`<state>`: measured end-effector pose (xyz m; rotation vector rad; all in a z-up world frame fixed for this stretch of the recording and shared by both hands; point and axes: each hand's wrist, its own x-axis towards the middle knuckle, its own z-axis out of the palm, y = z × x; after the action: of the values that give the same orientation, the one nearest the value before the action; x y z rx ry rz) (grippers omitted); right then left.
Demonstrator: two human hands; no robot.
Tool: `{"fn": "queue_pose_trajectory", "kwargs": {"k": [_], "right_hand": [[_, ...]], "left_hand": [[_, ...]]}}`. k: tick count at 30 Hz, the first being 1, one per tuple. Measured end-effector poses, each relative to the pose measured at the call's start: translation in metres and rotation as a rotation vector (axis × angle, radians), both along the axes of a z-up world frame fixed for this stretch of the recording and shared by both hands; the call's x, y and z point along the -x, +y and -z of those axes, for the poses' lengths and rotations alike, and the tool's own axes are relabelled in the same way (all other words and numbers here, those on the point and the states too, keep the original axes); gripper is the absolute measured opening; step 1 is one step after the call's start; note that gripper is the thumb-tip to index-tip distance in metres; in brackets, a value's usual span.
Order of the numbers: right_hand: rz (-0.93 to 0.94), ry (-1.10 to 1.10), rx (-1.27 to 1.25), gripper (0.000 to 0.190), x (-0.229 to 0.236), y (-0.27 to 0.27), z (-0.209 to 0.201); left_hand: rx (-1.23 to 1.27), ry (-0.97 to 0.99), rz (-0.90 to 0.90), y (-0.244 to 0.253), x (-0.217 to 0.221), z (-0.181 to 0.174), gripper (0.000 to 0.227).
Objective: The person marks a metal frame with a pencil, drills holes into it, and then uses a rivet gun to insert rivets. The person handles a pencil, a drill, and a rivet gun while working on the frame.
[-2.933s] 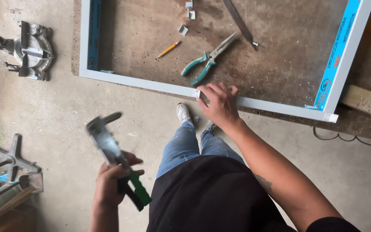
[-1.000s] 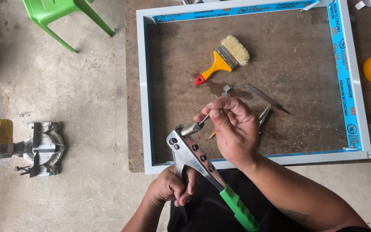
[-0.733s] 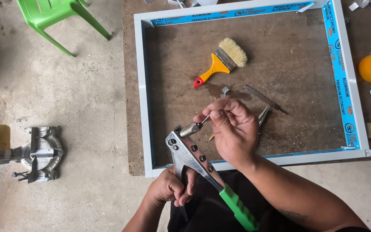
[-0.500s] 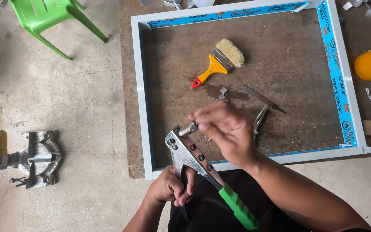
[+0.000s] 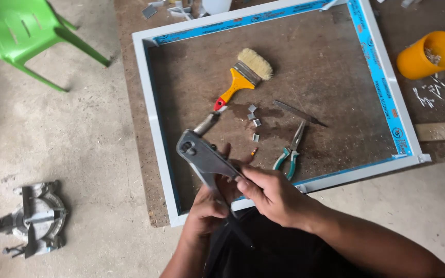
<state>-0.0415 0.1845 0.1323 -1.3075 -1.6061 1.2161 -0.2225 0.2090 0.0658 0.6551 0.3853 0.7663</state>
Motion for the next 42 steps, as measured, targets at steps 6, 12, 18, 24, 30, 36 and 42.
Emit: {"fn": "queue_pose_trajectory", "kwargs": {"k": [6,12,18,24,30,36,42], "right_hand": [[0.039,-0.261,-0.233,0.05,-0.031,0.01,-0.003],[0.607,-0.269,-0.133,0.055,-0.222,-0.028,0.108],[1.038,-0.823,0.273,0.07,-0.417,-0.072,0.158],[1.398,-0.825,0.641,0.085,-0.533,-0.105,0.137],[1.357,-0.647,0.91,0.117,-0.605,-0.09,0.094],[1.316,-0.546,0.93,0.127,-0.673,-0.079,0.113],[1.227,-0.606,0.792,0.075,-0.79,-0.091,0.25]], "left_hand": [[0.104,-0.205,-0.321,0.016,-0.032,-0.025,0.093],[-0.246,1.043,-0.313,0.073,-0.004,0.004,0.065],[-0.687,1.863,-0.085,0.117,-0.029,0.095,0.047],[-0.833,2.122,-0.041,0.13,-0.062,0.145,0.057],[-0.759,2.152,-0.077,0.131,-0.094,0.143,0.069],[-0.743,1.909,-0.266,0.095,-0.096,0.133,0.083],[-0.841,1.62,-0.81,0.019,-0.11,0.075,0.056]]}}
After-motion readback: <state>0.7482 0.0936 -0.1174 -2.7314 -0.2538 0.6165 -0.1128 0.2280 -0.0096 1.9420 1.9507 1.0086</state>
